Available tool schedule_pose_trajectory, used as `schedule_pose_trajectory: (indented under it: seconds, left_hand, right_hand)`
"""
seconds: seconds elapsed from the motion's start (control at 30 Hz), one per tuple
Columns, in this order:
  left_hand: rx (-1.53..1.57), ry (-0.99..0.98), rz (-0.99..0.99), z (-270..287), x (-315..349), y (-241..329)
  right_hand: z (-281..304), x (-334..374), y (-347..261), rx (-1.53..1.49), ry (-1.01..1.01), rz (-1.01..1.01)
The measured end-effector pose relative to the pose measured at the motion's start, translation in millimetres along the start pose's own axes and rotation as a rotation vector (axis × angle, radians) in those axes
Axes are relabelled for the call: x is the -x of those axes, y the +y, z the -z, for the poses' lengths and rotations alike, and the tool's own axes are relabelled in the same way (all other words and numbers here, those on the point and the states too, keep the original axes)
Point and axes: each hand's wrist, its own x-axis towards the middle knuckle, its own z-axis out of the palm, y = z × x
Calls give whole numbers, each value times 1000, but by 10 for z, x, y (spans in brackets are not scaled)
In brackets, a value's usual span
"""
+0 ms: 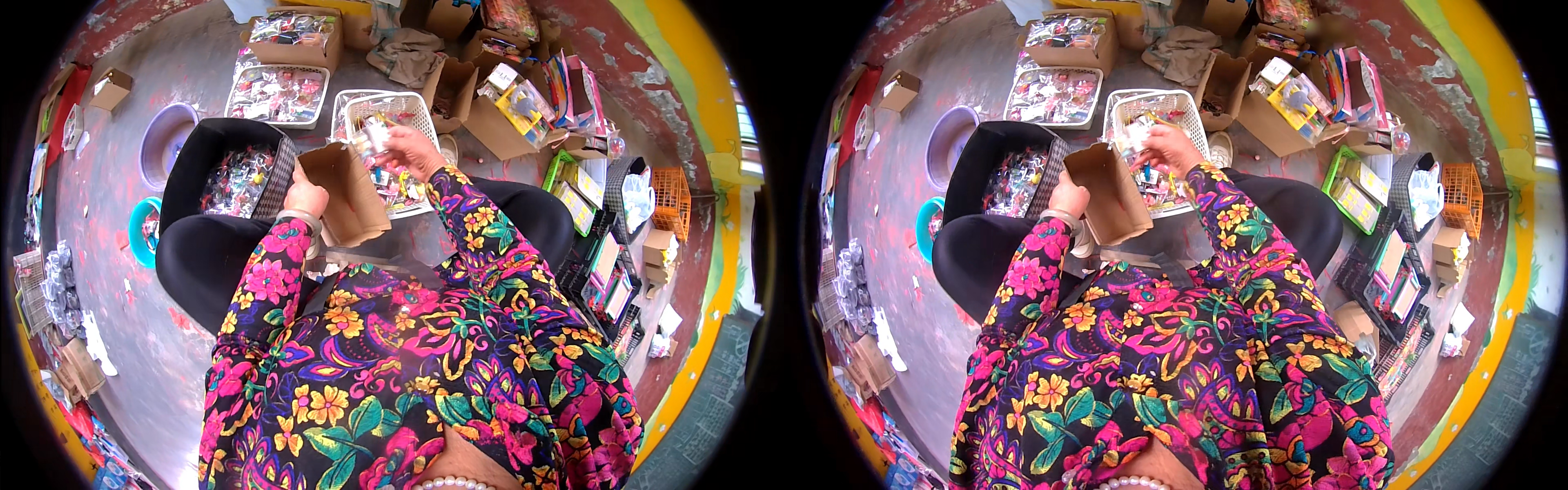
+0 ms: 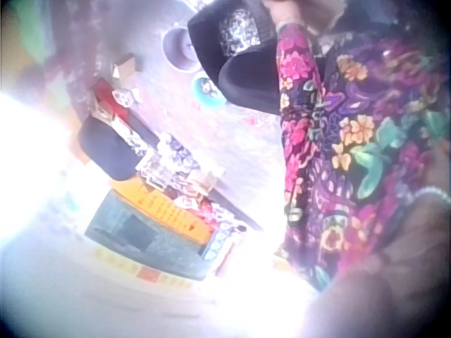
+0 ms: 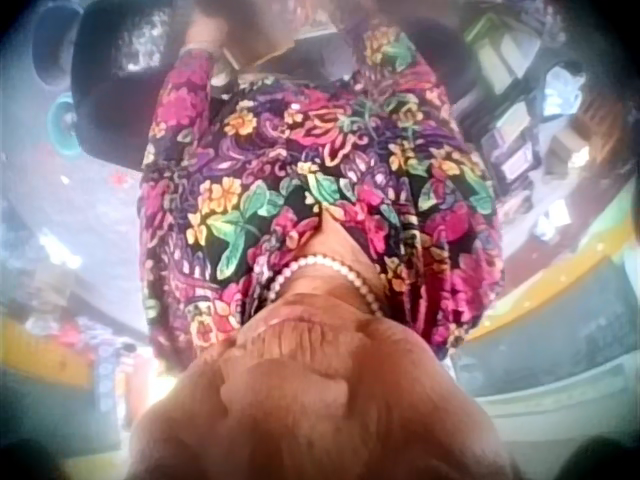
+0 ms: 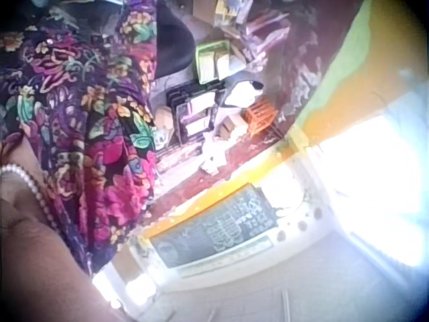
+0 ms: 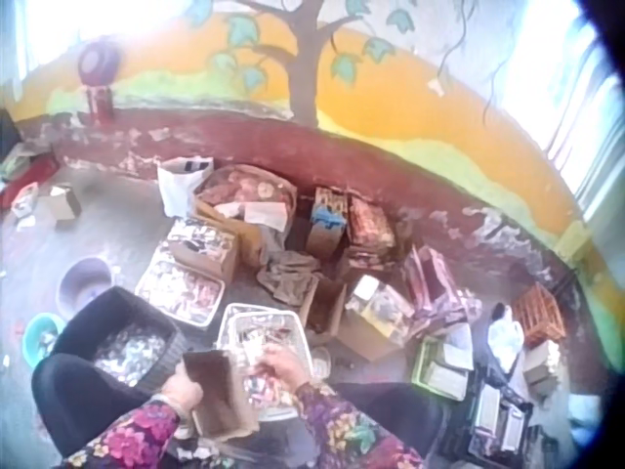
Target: The person sits on the floor and sorts small colorful items from a white plastic basket into a cardboard box. They pick up items individually, inspect them, and place them into the box, occasionally handling the box itself.
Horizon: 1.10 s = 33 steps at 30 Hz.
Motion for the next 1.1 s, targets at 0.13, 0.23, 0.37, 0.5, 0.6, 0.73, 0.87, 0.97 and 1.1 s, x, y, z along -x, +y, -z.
schedule_pose_trajectory:
  seconds: [0.13,0.23,0.37,0.5,0.6,0.73,0.87,0.97,1.1]
  left_hand:
    - [58,-13,9,-12,-92,-81]
    - [36,-83,52,-17,-133,-155]
    - [28,-135,31,-30,126,-146]
    - [34,-117,58,-52,275,-220]
    - [20,-140,38,-77,283,-159]
    - [62,-98,51,-20,364,-170]
    - [86,-121,16,-18,389,-205]
    - [90,-144,-15,-54,358,-196]
    - [89,-132,-21,-54,363,-221]
  right_hand:
    - [-491,125,148,542,-66,1]
    - [-543,123,363,534,-115,21]
    - [63,-154,257,319,330,224]
    - [699,-239,315,1215,419,158]
    - [1395,-496,964,1682,263,43]
    - [1422,-750,1459,1293,319,-354]
    - [1410,-838,1538,1163,391,-512]
    - [1420,-878,1467,916,476,-586]
    - [1073,-679,1231,425,608,-363]
